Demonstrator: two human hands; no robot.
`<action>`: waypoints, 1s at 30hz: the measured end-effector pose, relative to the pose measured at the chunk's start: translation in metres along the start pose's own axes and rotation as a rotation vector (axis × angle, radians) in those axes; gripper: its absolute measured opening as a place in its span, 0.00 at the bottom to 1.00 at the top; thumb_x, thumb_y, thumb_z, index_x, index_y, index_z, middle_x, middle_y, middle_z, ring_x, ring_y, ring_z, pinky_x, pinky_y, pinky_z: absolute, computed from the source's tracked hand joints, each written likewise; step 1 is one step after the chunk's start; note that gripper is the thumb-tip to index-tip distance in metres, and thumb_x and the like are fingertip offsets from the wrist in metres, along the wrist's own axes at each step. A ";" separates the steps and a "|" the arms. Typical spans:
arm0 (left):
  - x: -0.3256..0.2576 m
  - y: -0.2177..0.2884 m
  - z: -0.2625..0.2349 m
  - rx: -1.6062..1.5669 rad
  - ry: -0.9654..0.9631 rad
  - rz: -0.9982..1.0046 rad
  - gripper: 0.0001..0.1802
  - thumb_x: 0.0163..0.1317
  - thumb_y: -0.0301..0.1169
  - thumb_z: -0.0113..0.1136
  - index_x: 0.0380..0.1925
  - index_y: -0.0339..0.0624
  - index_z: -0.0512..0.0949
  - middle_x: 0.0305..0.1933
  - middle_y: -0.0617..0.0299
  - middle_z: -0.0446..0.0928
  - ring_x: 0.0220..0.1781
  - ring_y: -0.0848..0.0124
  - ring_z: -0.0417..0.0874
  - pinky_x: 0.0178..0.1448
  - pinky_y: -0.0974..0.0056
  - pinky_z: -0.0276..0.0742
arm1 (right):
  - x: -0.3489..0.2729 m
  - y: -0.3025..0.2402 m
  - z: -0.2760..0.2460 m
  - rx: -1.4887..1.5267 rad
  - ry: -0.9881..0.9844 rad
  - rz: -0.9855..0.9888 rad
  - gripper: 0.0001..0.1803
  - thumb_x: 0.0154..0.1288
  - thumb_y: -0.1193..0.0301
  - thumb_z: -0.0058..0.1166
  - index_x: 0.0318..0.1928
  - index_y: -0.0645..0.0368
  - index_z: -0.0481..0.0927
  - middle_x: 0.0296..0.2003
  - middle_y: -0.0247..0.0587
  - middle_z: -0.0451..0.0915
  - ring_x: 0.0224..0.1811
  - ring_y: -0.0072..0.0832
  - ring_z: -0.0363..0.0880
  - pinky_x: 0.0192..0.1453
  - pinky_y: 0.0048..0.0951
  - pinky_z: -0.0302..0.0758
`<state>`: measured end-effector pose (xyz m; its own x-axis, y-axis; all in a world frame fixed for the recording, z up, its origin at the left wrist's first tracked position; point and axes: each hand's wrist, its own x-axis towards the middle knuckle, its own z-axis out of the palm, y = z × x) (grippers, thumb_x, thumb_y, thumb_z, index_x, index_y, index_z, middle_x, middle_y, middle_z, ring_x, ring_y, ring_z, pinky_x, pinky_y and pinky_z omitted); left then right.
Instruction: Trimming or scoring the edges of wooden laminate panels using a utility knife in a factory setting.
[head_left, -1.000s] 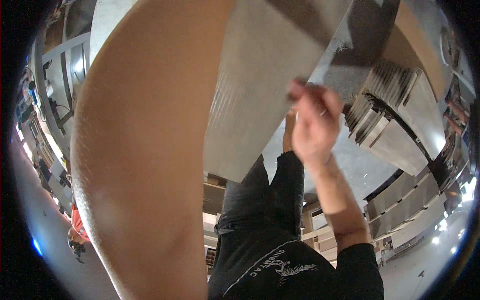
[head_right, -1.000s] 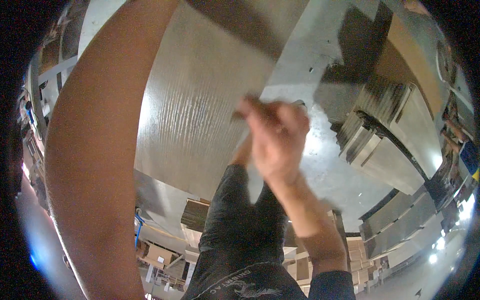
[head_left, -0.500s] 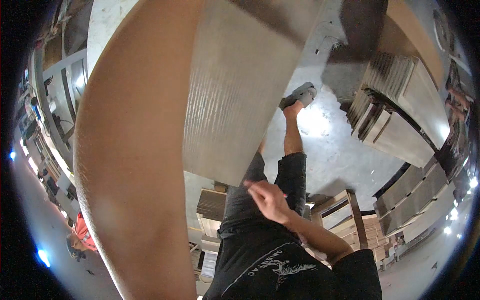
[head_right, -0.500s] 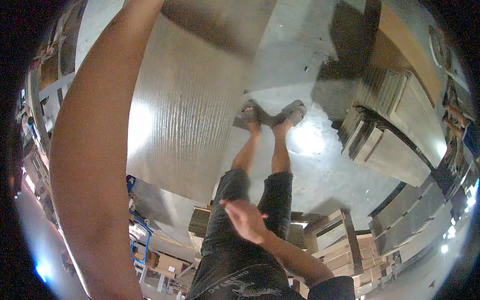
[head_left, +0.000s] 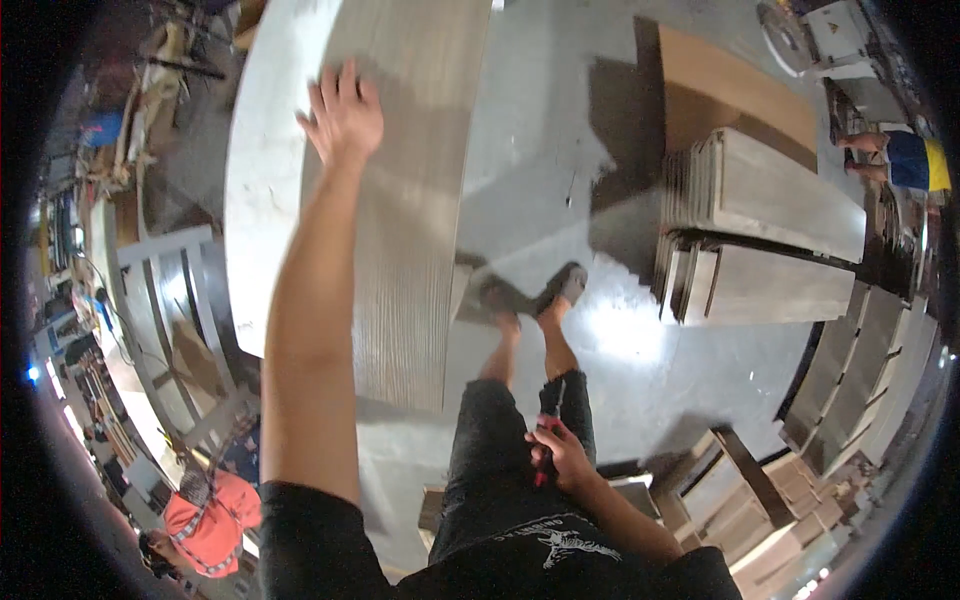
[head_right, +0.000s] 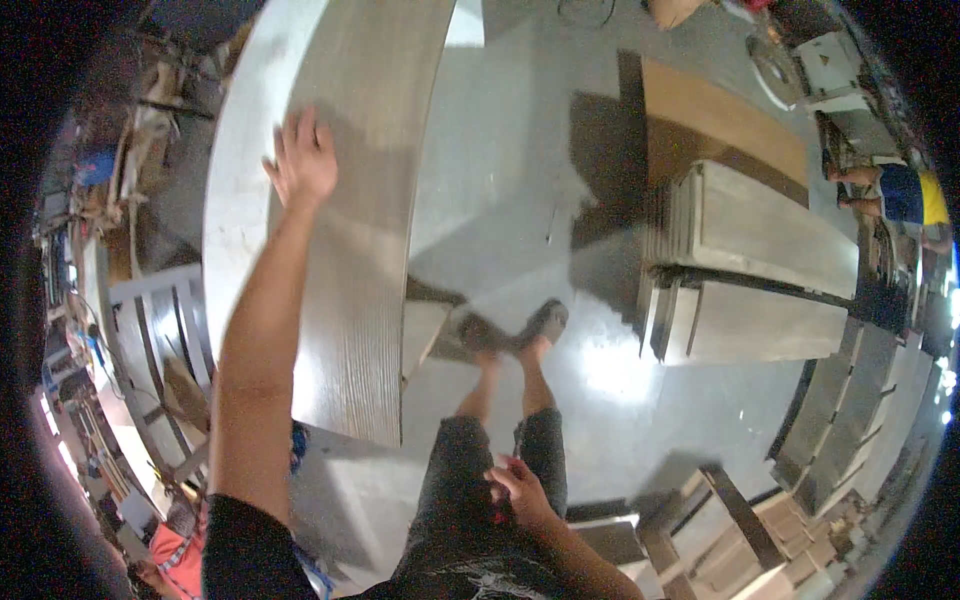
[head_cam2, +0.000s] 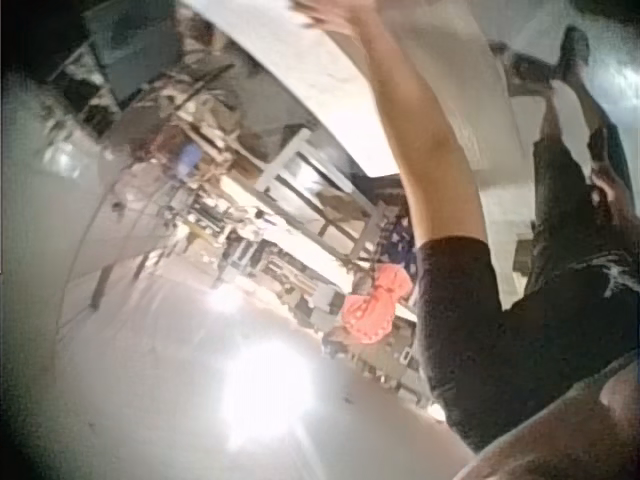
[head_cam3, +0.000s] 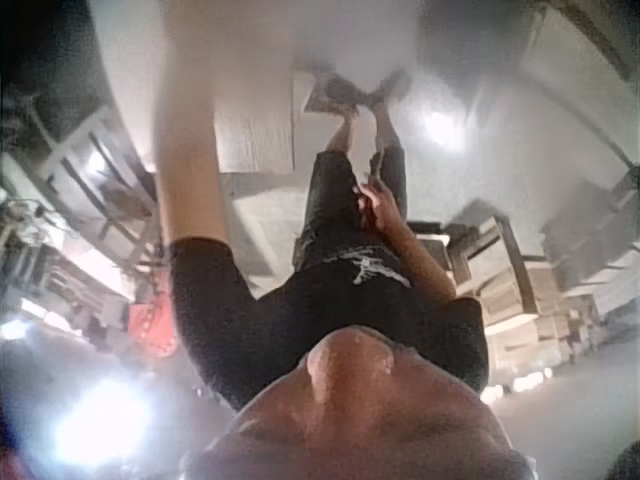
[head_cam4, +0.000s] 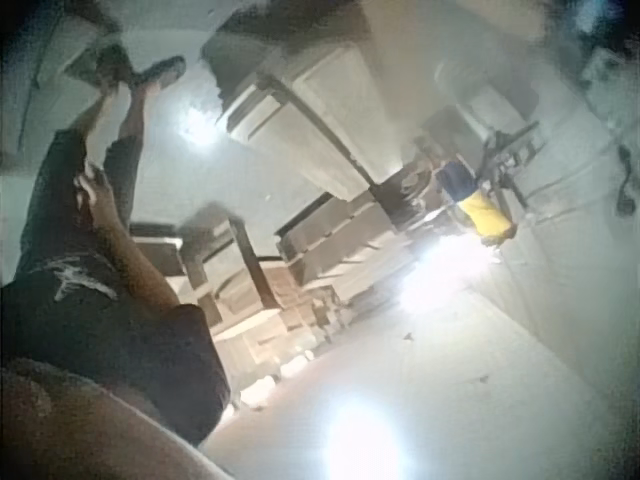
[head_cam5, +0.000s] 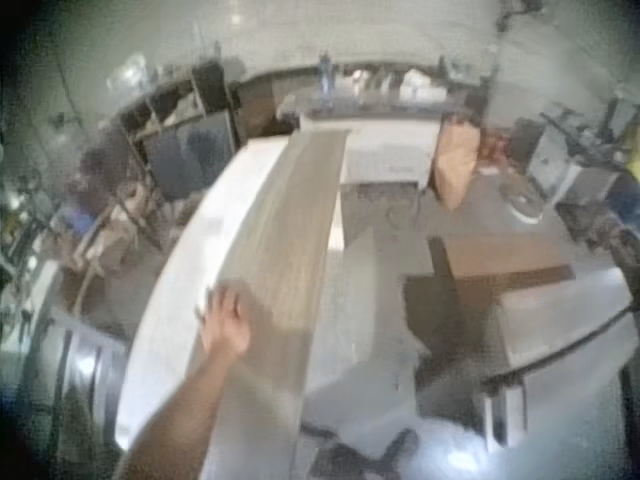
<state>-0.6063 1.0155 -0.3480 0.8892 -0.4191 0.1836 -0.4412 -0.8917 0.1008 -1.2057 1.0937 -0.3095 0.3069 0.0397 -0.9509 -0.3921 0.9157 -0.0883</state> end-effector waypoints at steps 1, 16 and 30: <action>-0.008 -0.004 0.000 0.025 0.033 -0.010 0.33 0.76 0.51 0.39 0.78 0.57 0.59 0.83 0.54 0.55 0.85 0.51 0.49 0.80 0.27 0.40 | -0.007 -0.001 -0.004 0.001 -0.039 -0.037 0.23 0.76 0.66 0.57 0.68 0.51 0.72 0.42 0.37 0.81 0.32 0.24 0.77 0.34 0.33 0.75; -0.338 0.028 -0.134 -0.103 -0.443 0.200 0.50 0.62 0.42 0.60 0.79 0.36 0.50 0.84 0.44 0.45 0.86 0.46 0.42 0.83 0.33 0.36 | -0.026 -0.156 -0.081 0.197 -0.270 -0.264 0.20 0.80 0.55 0.45 0.56 0.56 0.78 0.35 0.37 0.82 0.34 0.34 0.80 0.41 0.40 0.80; -0.270 0.090 -0.138 -0.210 -0.243 -0.620 0.49 0.62 0.50 0.63 0.80 0.57 0.53 0.85 0.48 0.45 0.82 0.28 0.36 0.76 0.19 0.29 | -0.012 -0.458 0.096 0.130 -0.242 -0.413 0.14 0.81 0.56 0.46 0.36 0.45 0.76 0.28 0.27 0.78 0.25 0.29 0.76 0.31 0.42 0.76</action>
<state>-0.9035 1.0717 -0.2536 0.9757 0.1087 -0.1905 0.1645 -0.9371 0.3079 -0.9462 0.7119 -0.2295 0.6127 -0.2597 -0.7464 -0.0884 0.9160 -0.3913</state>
